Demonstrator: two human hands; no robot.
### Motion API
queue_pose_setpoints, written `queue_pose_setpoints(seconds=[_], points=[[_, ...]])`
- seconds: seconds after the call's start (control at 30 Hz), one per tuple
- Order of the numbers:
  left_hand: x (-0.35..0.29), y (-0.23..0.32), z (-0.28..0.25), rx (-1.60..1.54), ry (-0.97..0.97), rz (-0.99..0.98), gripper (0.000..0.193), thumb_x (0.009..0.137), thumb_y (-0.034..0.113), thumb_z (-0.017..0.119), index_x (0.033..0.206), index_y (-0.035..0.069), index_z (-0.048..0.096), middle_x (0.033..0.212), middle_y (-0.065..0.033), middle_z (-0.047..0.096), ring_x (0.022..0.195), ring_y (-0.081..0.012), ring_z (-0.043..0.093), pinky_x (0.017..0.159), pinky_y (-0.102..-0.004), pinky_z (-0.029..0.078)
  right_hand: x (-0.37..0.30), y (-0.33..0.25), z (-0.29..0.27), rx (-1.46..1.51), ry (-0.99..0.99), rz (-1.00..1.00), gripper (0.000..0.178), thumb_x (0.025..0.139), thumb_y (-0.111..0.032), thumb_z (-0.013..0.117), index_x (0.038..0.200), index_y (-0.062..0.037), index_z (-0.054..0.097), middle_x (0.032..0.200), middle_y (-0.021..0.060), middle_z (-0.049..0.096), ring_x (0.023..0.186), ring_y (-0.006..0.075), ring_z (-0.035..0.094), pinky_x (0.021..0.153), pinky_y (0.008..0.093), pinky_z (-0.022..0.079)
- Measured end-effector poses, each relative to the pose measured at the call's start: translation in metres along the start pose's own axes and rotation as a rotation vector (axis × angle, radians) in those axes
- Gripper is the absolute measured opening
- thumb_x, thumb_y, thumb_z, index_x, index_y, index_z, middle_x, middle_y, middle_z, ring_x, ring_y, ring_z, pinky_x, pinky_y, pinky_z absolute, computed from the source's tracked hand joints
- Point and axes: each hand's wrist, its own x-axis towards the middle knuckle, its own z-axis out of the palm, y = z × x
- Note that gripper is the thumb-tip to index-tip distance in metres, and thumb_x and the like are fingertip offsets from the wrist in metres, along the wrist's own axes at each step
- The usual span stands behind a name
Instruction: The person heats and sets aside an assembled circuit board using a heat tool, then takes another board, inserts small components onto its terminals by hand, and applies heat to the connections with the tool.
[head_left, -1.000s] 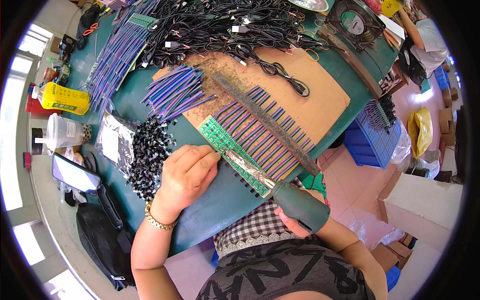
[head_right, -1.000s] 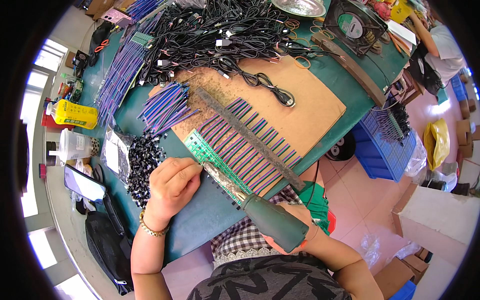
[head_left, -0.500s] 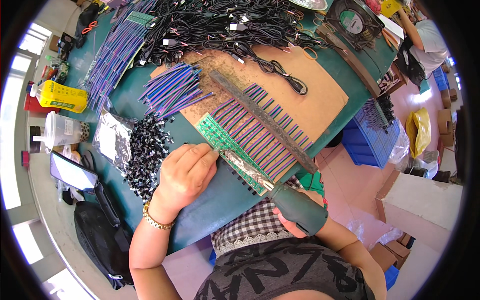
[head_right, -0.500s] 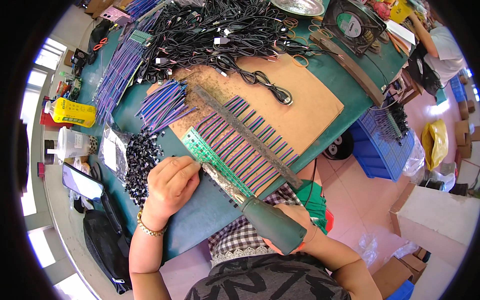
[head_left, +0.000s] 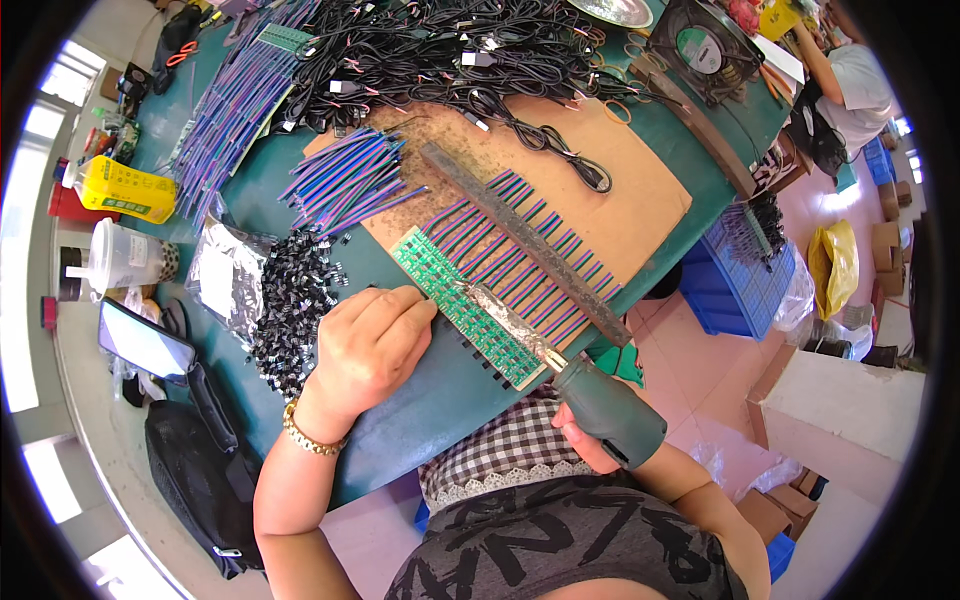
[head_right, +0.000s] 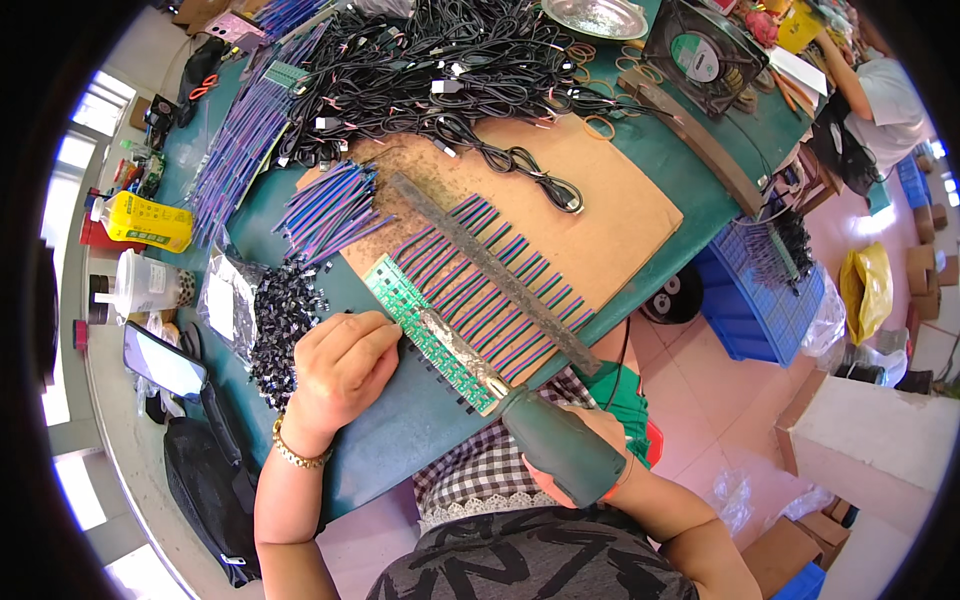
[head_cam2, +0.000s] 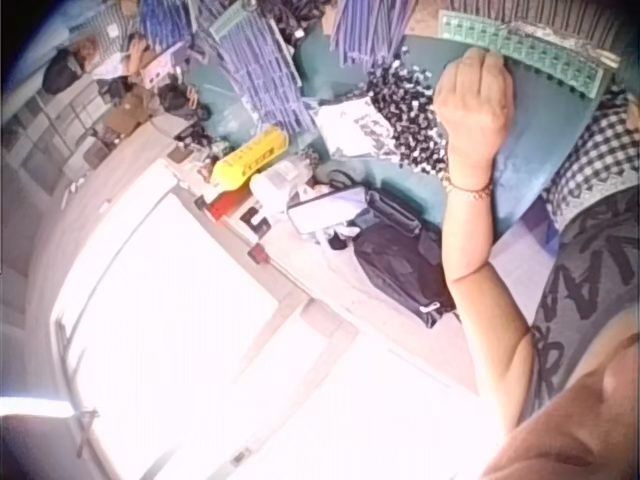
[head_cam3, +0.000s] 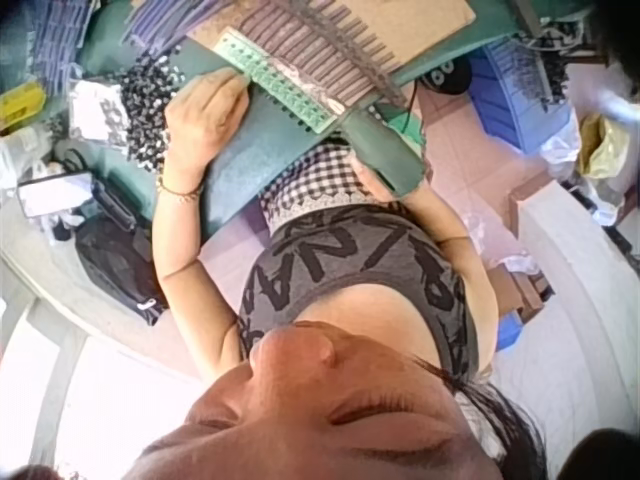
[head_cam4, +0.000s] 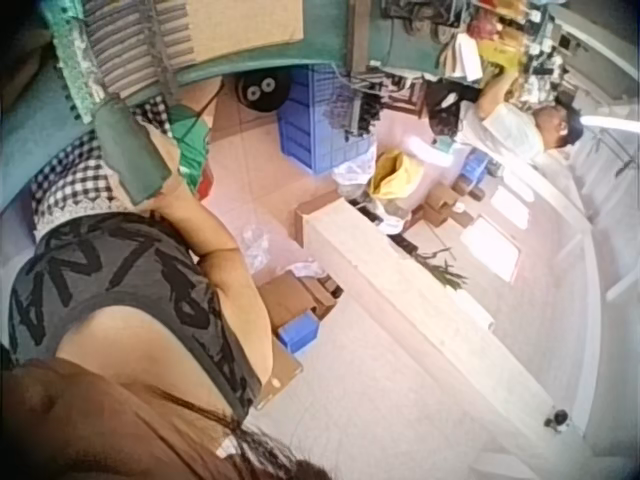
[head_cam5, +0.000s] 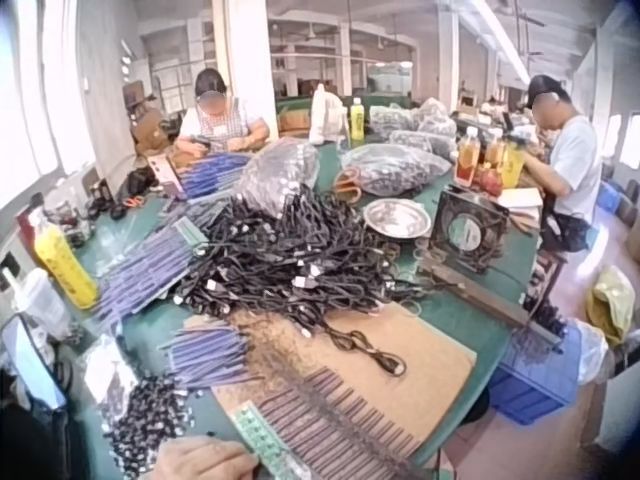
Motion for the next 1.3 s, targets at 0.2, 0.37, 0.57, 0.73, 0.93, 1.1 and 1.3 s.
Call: queue_pose_setpoints(seconds=[0.2, 0.37, 0.57, 0.73, 0.93, 1.1, 1.3], points=[[0.008, -0.004, -0.015, 0.001, -0.014, -0.107, 0.02, 0.07, -0.007, 0.071, 0.087, 0.002, 0.066, 0.084, -0.0097, 0.066, 0.064, -0.0235, 0.062, 0.058, -0.0314, 0.051, 0.009, -0.006, -0.009, -0.036, 0.028, -0.128, 0.008, 0.085, -0.005, 0.06, 0.091, -0.0002, 0.058, 0.077, 0.0088, 0.059, 0.068, 0.021, 0.065, 0.064, 0.033, 0.055], [0.004, -0.032, -0.018, 0.226, 0.072, -0.594, 0.008, 0.083, 0.001, 0.069, 0.091, -0.001, 0.07, 0.079, -0.0117, 0.063, 0.062, -0.0246, 0.061, 0.059, -0.0336, 0.049, 0.002, 0.004, 0.006, 0.071, 0.173, -0.006, 0.026, 0.068, -0.01, 0.071, 0.094, -0.0079, 0.069, 0.088, 0.0095, 0.068, 0.067, 0.0268, 0.065, 0.057, 0.0335, 0.052], [0.001, -0.04, -0.009, 0.266, 0.063, -0.439, 0.01, 0.08, 0.006, 0.073, 0.089, 0.002, 0.071, 0.083, -0.0095, 0.063, 0.072, -0.0284, 0.064, 0.065, -0.0381, 0.052, 0.011, 0.002, 0.001, -0.001, 0.137, -0.266, 0.026, 0.068, -0.01, 0.07, 0.094, -0.0066, 0.069, 0.086, 0.0074, 0.067, 0.067, 0.0248, 0.065, 0.057, 0.0333, 0.051], [0.001, -0.038, -0.01, 0.275, 0.124, -0.366, 0.01, 0.077, 0.0, 0.071, 0.086, 0.003, 0.068, 0.086, -0.0084, 0.066, 0.073, -0.0277, 0.065, 0.066, -0.0372, 0.053, 0.006, 0.004, -0.001, -0.098, 0.072, -0.234, 0.029, 0.066, -0.01, 0.071, 0.095, -0.0072, 0.069, 0.089, 0.008, 0.067, 0.067, 0.0239, 0.065, 0.056, 0.0318, 0.051], [0.004, -0.009, -0.01, 0.126, 0.152, -0.181, 0.021, 0.073, -0.01, 0.073, 0.088, 0.003, 0.065, 0.081, -0.0077, 0.069, 0.069, -0.0215, 0.066, 0.082, -0.0388, 0.056, 0.024, -0.002, -0.01, -0.323, 0.136, -0.436, 0.031, 0.063, -0.01, 0.073, 0.094, -0.006, 0.068, 0.09, 0.0083, 0.066, 0.068, 0.0241, 0.064, 0.055, 0.0328, 0.05], [-0.002, 0.0, 0.005, 0.05, 0.03, -0.188, 0.022, 0.073, -0.002, 0.074, 0.091, 0.007, 0.065, 0.088, -0.0047, 0.07, 0.078, -0.021, 0.067, 0.101, -0.0479, 0.046, 0.028, -0.01, -0.008, -0.216, 0.156, -0.359, 0.029, 0.068, -0.007, 0.072, 0.096, -0.0036, 0.067, 0.088, 0.009, 0.065, 0.067, 0.0247, 0.063, 0.055, 0.0314, 0.05], [-0.005, 0.006, 0.002, 0.095, -0.038, -0.134, 0.026, 0.072, -0.002, 0.074, 0.096, 0.004, 0.066, 0.094, -0.0067, 0.067, 0.075, -0.0215, 0.062, 0.107, -0.0508, 0.04, 0.033, -0.022, -0.007, -0.03, 0.148, -0.213, 0.018, 0.075, -0.004, 0.069, 0.093, -0.0026, 0.067, 0.081, 0.0088, 0.066, 0.067, 0.0242, 0.065, 0.059, 0.0319, 0.052]])
